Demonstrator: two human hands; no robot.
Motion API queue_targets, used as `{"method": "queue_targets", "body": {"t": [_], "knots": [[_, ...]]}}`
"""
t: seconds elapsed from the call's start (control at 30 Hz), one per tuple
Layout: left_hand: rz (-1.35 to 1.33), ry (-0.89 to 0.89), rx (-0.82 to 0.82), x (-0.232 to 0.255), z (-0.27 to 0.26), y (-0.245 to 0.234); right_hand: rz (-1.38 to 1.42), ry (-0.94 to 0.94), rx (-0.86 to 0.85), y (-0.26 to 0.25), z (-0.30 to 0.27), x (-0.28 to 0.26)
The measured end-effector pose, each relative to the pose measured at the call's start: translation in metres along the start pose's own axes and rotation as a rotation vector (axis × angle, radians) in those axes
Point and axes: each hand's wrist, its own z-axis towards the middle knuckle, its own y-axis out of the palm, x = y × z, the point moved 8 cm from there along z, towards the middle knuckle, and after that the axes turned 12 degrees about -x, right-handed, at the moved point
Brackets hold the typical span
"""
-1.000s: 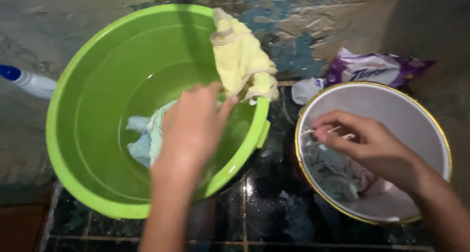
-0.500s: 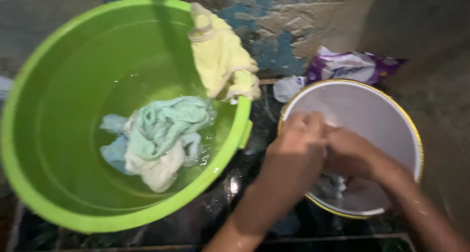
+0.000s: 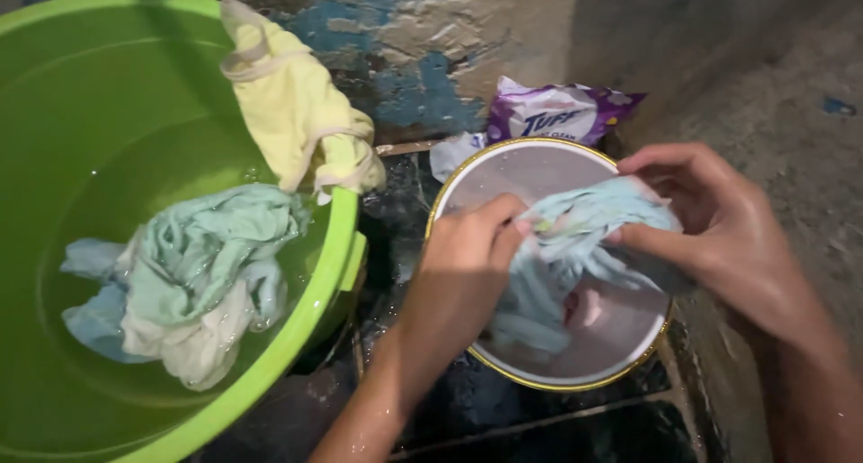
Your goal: The person is hand washing clothes in a green bucket and then applying liquid soap to specific stained areas.
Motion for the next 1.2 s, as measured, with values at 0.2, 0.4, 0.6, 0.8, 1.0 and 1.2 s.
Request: {"method": "queue_targets", "body": {"t": [0.2,0.4,0.6,0.8,1.0,1.2], "knots": [[-0.301,-0.006,0.015,-0.004,0.010,-0.003,-0.159,0.220,-0.157,-0.006,-0.006,0.030],[-0.373,0.085,-0.056,-0.009,0.022,0.004,0.216,0.055,-0.088,-0.018,-0.009,0.029],[-0.105,0.194,0.048,0.031,0.019,-0.016,0.557,-0.106,-0.030,-0.021,-0.004,-0.005],[-0.013,-0.063,0.296,0.025,0.012,-0.048,0.520,-0.191,-0.040,-0.036,-0.013,-0.016],[0.194,0.239,0.172,0.041,0.006,-0.041,0.516,-0.235,-0.061,-0.051,-0.018,0.010],[0.121,0.259,0.161,0.050,0.008,-0.040,0.132,-0.150,-0.017,-0.033,-0.013,0.000]]}}
